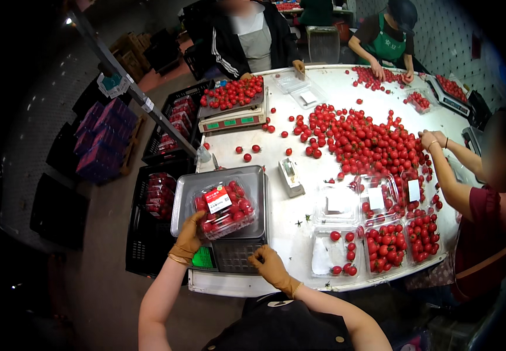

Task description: The person sorts cherry tomatoes by hand, placing them into clear plastic containers on a digital scale. They weigh the filled containers, apply labels, and move the finished packages aside. The process repeats with multiple containers throughout the clip.

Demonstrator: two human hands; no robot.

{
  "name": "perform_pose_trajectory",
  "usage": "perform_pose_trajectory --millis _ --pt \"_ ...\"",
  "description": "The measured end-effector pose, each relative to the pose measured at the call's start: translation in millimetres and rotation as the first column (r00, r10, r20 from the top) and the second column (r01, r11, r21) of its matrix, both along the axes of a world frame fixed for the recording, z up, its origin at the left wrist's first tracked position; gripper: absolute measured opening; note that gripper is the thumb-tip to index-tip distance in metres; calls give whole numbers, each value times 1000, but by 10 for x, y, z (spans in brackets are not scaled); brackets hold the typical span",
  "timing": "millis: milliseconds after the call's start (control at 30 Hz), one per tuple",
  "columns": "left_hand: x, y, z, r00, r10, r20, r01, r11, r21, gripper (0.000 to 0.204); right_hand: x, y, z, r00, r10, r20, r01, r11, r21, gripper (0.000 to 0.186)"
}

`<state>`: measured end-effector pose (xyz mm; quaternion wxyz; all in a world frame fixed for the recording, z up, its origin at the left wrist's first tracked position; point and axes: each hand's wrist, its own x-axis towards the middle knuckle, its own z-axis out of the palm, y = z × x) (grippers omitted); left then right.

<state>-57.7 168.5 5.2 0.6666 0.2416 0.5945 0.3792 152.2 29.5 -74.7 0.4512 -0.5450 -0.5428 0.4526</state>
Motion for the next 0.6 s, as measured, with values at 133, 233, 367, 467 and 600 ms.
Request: perform_pose_trajectory --millis 133,233,367,467,600 --pt "-2 -377 151 932 -77 355 139 978 -153 46 83 77 85 996 -65 -54 70 993 98 14" --pt "119 -815 408 906 -24 422 112 976 -185 44 119 68 116 985 -76 -154 87 994 65 13" --pt "-10 -1340 508 842 88 532 88 951 -298 51 43 19 333 973 -27 -229 89 960 267 26" --pt "-132 -1624 666 745 218 630 -4 946 -323 51 99 79 653 996 53 69 -72 948 309 23" --pt "-494 -1891 702 319 378 869 -61 923 -379 60 44 444 443 997 -58 51 52 992 115 19"
